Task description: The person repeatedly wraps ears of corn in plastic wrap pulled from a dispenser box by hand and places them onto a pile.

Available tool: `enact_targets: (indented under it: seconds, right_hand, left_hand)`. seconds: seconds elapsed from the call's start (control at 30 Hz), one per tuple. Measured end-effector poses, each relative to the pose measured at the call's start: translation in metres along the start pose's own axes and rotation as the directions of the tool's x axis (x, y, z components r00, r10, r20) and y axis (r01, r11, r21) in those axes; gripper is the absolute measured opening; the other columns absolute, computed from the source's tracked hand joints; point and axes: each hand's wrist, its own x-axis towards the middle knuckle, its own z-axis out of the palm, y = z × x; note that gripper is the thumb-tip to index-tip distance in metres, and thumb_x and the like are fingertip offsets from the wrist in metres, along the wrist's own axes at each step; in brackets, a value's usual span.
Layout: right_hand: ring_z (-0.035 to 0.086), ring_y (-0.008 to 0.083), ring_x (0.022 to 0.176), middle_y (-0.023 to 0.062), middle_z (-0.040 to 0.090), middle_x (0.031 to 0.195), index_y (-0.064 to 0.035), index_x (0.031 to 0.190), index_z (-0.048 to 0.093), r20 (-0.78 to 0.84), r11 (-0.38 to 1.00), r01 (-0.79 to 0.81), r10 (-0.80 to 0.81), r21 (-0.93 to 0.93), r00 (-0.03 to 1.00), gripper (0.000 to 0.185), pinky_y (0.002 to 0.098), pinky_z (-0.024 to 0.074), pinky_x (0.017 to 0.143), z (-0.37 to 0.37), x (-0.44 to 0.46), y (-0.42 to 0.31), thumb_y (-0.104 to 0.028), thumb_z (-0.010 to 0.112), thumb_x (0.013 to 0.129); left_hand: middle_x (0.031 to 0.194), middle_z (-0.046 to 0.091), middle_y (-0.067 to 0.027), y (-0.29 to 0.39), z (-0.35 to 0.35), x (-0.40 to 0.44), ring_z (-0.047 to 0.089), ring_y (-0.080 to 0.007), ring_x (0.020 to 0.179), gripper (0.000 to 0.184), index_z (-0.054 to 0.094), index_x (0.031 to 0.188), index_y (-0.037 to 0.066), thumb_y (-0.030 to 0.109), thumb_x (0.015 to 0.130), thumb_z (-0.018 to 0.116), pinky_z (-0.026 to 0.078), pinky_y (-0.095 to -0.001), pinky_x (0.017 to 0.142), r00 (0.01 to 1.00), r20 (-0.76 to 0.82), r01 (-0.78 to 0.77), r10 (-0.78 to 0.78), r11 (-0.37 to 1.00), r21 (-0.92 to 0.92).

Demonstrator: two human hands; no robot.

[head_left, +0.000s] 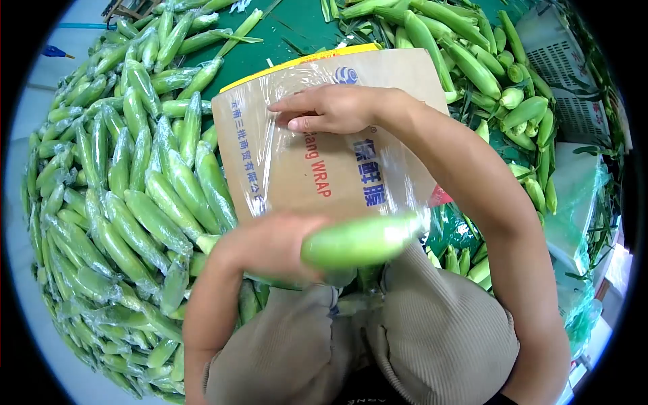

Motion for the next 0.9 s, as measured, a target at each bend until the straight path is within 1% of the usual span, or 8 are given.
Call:
enact_targets:
  seconds: [0.2, 0.27, 0.33, 0.37, 0.53, 0.63, 0.73, 0.9]
  right_hand:
    - [0.066, 0.0373, 0.116, 0.0178, 0.07, 0.123, -0.0076, 0.143, 0.06, -0.144, 0.984, 0.14, -0.155, -0.113, 0.977, 0.052, 0.0447, 0.0537, 0.098, 0.033, -0.078, -0.085, -0.039, 0.066, 0.102]
    - [0.067, 0.0362, 0.112, 0.0172, 0.069, 0.122, -0.0071, 0.144, 0.059, 0.043, 0.975, 0.138, -0.147, 0.173, 0.988, 0.059, 0.0438, 0.0539, 0.096, 0.049, -0.123, -0.119, -0.046, 0.068, 0.1]
    - [0.067, 0.0322, 0.116, 0.0134, 0.068, 0.127, -0.0058, 0.15, 0.051, 0.63, 0.886, -0.386, 0.148, 0.259, 0.762, 0.074, 0.0419, 0.0533, 0.097, 0.049, -0.133, -0.12, -0.054, 0.07, 0.097]
    - [0.067, 0.0304, 0.119, 0.0137, 0.067, 0.13, -0.0067, 0.153, 0.049, 0.613, 0.817, -0.391, 0.059, 0.423, 0.788, 0.074, 0.0417, 0.0531, 0.099, 0.06, -0.143, -0.106, -0.055, 0.066, 0.099]
    - [0.064, 0.0273, 0.127, 0.0145, 0.056, 0.148, -0.011, 0.167, 0.026, 0.342, -0.138, -0.342, -0.023, 0.93, 0.939, 0.076, 0.039, 0.0608, 0.088, 0.153, -0.18, -0.061, -0.038, 0.06, 0.105]
    - [0.067, 0.0255, 0.124, 0.0159, 0.056, 0.149, -0.012, 0.169, 0.017, 0.422, 0.043, -0.422, -0.19, 0.906, 0.887, 0.088, 0.0389, 0.0622, 0.085, 0.132, -0.177, -0.058, -0.025, 0.068, 0.098]
    - [0.067, 0.0144, 0.088, 0.0073, 0.068, 0.115, -0.0116, 0.163, 0.034, 0.553, 0.534, -0.582, 0.236, 0.614, 0.799, 0.084, 0.0284, 0.0535, 0.065, 0.118, -0.151, -0.074, -0.02, 0.074, 0.089]
    - [0.053, 0.0078, 0.062, -0.0006, 0.065, 0.099, -0.0137, 0.135, 0.061, 0.528, 0.293, -0.587, 0.261, 0.755, 0.809, 0.059, 0.0238, 0.0417, 0.054, 0.16, -0.138, -0.066, -0.058, 0.07, 0.097]
  left_hand:
    - [0.115, 0.069, -0.0169, 0.022, 0.022, -0.033, 0.068, -0.0378, 0.106, 0.079, 0.057, 0.142, 0.011, 0.029, 0.07, 0.084, 0.056, -0.0431, 0.094, 0.977, 0.214, 0.011, 0.023, 0.988, -0.157]
    - [0.121, 0.066, -0.0167, 0.016, 0.023, -0.054, 0.067, -0.0372, 0.11, 0.088, 0.052, 0.149, 0.01, 0.029, 0.069, 0.085, 0.055, -0.0413, 0.096, 0.995, -0.028, -0.1, 0.099, 0.993, -0.064]
    - [0.124, 0.062, -0.0137, 0.015, 0.014, -0.056, 0.066, -0.032, 0.11, 0.096, 0.047, 0.153, 0.006, 0.028, 0.069, 0.089, 0.054, -0.0376, 0.097, 0.996, 0.001, -0.085, 0.087, 0.978, -0.192]
    - [0.124, 0.062, -0.0125, 0.009, 0.014, -0.052, 0.067, -0.0293, 0.11, 0.096, 0.048, 0.153, 0.006, 0.027, 0.069, 0.09, 0.054, -0.0366, 0.096, 0.996, 0.024, -0.073, 0.084, 0.954, -0.292]
    - [0.126, 0.069, -0.0084, -0.024, 0.049, -0.039, 0.067, -0.0136, 0.109, 0.077, 0.05, 0.151, 0.005, 0.011, 0.083, 0.087, 0.054, -0.031, 0.094, 0.997, -0.002, 0.045, -0.08, 0.58, -0.814]
    - [0.122, 0.072, -0.0066, -0.014, 0.047, -0.044, 0.068, -0.0157, 0.109, 0.061, 0.053, 0.148, 0.005, 0.008, 0.093, 0.078, 0.055, -0.031, 0.095, 0.964, -0.039, 0.193, -0.262, 0.796, -0.574]
    - [0.119, 0.073, -0.0083, -0.026, 0.058, -0.047, 0.068, -0.0196, 0.109, 0.05, 0.056, 0.144, 0.004, 0.012, 0.097, 0.073, 0.056, -0.0324, 0.096, 0.9, -0.112, 0.319, -0.421, 0.812, -0.488]
    - [0.114, 0.072, -0.0157, -0.044, 0.116, -0.083, 0.069, -0.0295, 0.11, 0.027, 0.065, 0.123, 0.001, 0.011, 0.098, 0.068, 0.057, -0.0517, 0.103, 0.847, -0.146, 0.005, -0.511, 0.282, -0.959]
